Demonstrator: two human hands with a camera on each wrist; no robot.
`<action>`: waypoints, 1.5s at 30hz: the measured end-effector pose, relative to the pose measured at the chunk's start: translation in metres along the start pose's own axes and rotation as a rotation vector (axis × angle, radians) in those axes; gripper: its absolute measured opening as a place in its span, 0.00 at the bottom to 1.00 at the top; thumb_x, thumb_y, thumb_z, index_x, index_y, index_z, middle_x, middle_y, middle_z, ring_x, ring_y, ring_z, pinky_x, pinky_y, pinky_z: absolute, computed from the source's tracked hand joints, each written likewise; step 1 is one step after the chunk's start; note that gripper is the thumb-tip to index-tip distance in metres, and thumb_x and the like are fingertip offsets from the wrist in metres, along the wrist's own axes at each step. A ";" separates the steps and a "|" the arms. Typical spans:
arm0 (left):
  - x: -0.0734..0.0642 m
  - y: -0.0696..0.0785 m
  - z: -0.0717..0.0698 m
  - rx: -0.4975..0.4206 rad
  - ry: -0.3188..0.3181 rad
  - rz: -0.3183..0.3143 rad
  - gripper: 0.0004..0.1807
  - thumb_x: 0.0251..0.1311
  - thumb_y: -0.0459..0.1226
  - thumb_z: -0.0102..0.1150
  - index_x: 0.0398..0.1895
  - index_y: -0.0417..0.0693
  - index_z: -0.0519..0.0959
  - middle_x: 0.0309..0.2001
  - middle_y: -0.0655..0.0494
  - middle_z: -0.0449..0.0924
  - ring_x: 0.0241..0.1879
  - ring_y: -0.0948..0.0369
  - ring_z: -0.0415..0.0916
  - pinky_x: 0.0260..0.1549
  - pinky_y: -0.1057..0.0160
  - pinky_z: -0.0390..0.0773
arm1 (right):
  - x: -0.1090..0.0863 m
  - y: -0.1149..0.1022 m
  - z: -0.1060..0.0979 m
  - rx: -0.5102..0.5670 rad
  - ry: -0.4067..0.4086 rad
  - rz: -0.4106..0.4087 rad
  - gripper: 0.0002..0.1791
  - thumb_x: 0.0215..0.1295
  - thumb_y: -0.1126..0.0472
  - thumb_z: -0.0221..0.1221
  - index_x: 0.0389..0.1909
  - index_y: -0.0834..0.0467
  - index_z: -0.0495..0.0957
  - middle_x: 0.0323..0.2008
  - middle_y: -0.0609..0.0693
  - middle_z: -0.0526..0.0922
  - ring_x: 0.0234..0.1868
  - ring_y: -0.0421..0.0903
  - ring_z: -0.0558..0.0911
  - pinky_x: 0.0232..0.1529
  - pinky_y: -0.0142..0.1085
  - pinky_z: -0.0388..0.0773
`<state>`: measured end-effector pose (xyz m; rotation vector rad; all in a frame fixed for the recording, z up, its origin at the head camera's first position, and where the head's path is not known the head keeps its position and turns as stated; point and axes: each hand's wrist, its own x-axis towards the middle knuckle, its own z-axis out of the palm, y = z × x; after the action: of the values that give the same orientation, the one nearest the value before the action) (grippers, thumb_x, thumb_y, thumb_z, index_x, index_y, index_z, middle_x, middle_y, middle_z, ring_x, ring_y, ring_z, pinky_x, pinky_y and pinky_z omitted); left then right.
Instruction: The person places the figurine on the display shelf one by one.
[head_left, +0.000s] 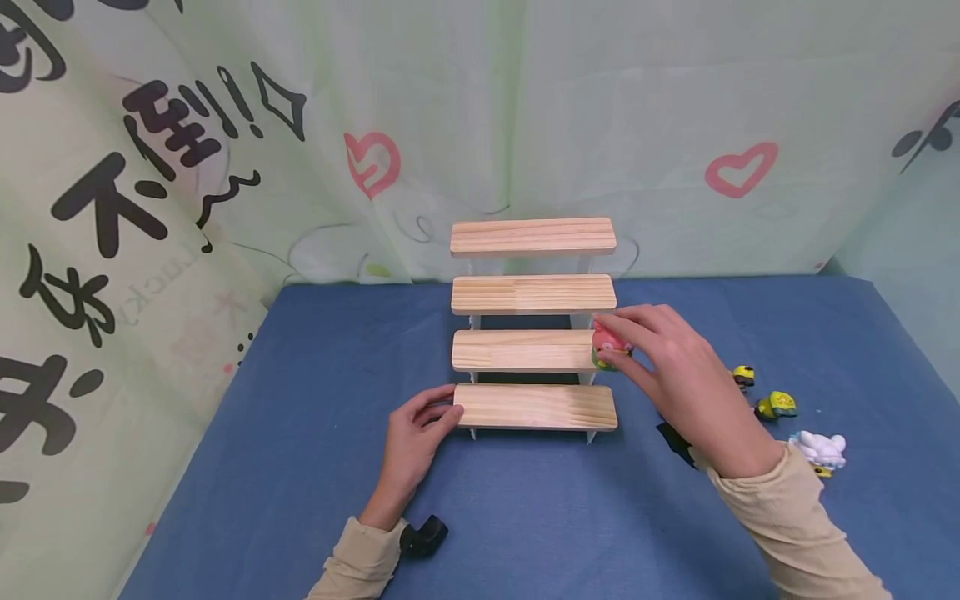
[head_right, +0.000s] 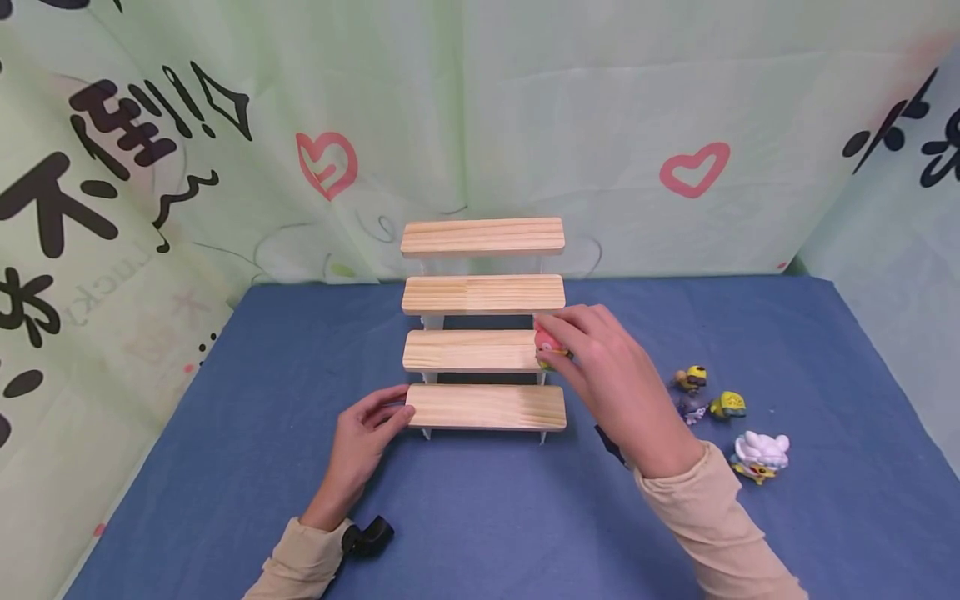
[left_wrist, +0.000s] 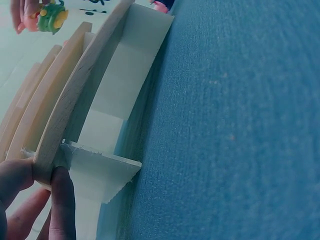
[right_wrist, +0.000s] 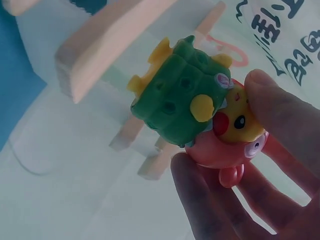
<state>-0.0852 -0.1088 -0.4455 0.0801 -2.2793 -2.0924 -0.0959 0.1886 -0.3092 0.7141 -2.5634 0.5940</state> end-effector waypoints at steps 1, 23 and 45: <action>0.000 0.000 0.000 0.000 0.000 0.000 0.21 0.59 0.32 0.69 0.56 0.39 0.80 0.54 0.43 0.81 0.45 0.59 0.83 0.43 0.71 0.81 | 0.002 0.000 0.000 0.000 0.002 -0.003 0.28 0.52 0.67 0.73 0.57 0.59 0.81 0.49 0.54 0.82 0.50 0.49 0.76 0.43 0.47 0.80; 0.000 0.001 0.000 0.007 -0.005 0.004 0.20 0.59 0.33 0.69 0.56 0.40 0.81 0.54 0.44 0.82 0.46 0.56 0.83 0.43 0.71 0.81 | 0.032 -0.009 -0.001 0.064 0.056 -0.050 0.28 0.51 0.67 0.74 0.56 0.60 0.82 0.49 0.57 0.82 0.50 0.52 0.78 0.45 0.50 0.80; 0.003 -0.003 0.000 0.000 -0.001 0.010 0.20 0.59 0.32 0.69 0.56 0.39 0.81 0.54 0.44 0.82 0.45 0.57 0.83 0.42 0.71 0.81 | 0.067 -0.015 0.007 0.079 0.040 -0.042 0.25 0.55 0.63 0.72 0.55 0.61 0.82 0.48 0.56 0.83 0.49 0.51 0.79 0.44 0.47 0.81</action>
<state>-0.0880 -0.1092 -0.4480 0.0671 -2.2757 -2.0873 -0.1421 0.1475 -0.2782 0.7729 -2.4938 0.6924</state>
